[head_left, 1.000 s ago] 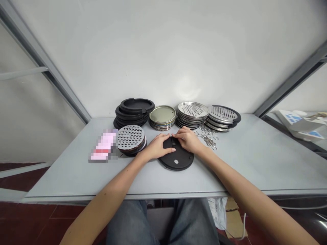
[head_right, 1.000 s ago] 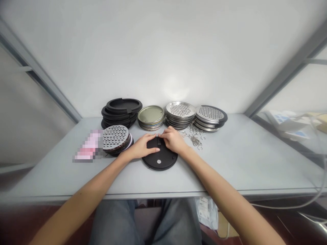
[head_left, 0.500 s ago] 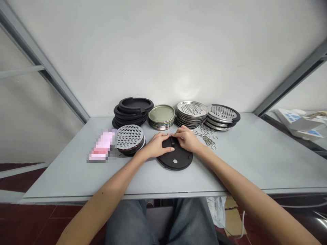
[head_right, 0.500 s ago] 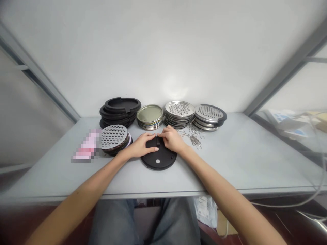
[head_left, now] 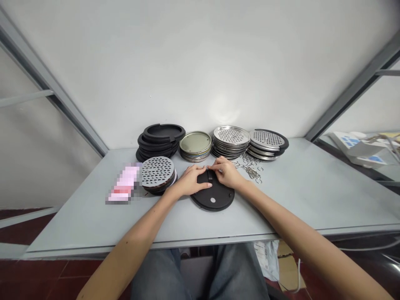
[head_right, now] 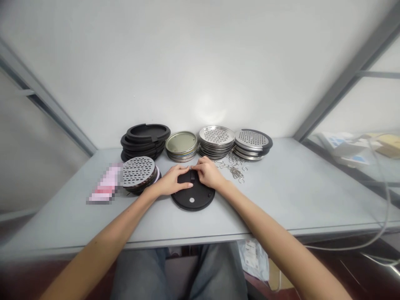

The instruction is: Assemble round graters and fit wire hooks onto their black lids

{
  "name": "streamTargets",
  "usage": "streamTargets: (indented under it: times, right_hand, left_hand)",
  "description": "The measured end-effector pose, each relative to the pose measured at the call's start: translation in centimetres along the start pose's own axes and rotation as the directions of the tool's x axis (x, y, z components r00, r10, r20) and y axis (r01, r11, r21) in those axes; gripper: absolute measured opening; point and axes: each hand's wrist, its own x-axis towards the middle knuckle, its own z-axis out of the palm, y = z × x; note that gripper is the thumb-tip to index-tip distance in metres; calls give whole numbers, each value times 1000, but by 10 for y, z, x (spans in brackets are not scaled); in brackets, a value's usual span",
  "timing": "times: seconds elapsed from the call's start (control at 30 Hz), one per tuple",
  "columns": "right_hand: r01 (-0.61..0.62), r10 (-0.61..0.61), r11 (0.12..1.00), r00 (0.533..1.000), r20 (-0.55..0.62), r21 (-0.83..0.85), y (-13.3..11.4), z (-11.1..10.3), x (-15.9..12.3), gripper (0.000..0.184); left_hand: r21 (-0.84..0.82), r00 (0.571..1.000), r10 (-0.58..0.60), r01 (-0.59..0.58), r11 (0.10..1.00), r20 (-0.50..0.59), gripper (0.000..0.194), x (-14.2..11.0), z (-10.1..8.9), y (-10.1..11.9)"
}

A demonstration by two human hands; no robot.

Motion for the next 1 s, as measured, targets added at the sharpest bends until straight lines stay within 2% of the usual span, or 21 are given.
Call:
streamTargets:
  times: [0.17, 0.37, 0.53, 0.63, 0.83, 1.0]
  right_hand:
    - [11, -12, 1000, 1000, -6, -10, 1, 1, -1, 41]
    - [30, -30, 1000, 999, -21, -6, 0, 1, -2, 43]
    - [-96, 101, 985, 994, -31, 144, 3, 2, -5, 42]
    - [-132, 140, 977, 990, -34, 167, 3, 2, -6, 41]
    - [-69, 74, 994, 995, -60, 82, -1, 1, -5, 40]
    - [-33, 36, 996, 998, -46, 78, -1, 0, -6, 39]
  left_hand:
    - [-18, 1000, 11, -11, 1000, -5, 62, -1, -2, 4]
    - [13, 999, 23, -23, 1000, 38, 57, -2, -4, 9]
    - [0, 999, 17, -17, 1000, 38, 61, -2, -3, 3]
    - [2, 999, 16, -16, 1000, 45, 62, -1, -3, 2]
    - [-1, 999, 24, -24, 1000, 39, 56, -1, -3, 4]
    - [14, 997, 40, -41, 999, 64, 55, -1, -3, 5]
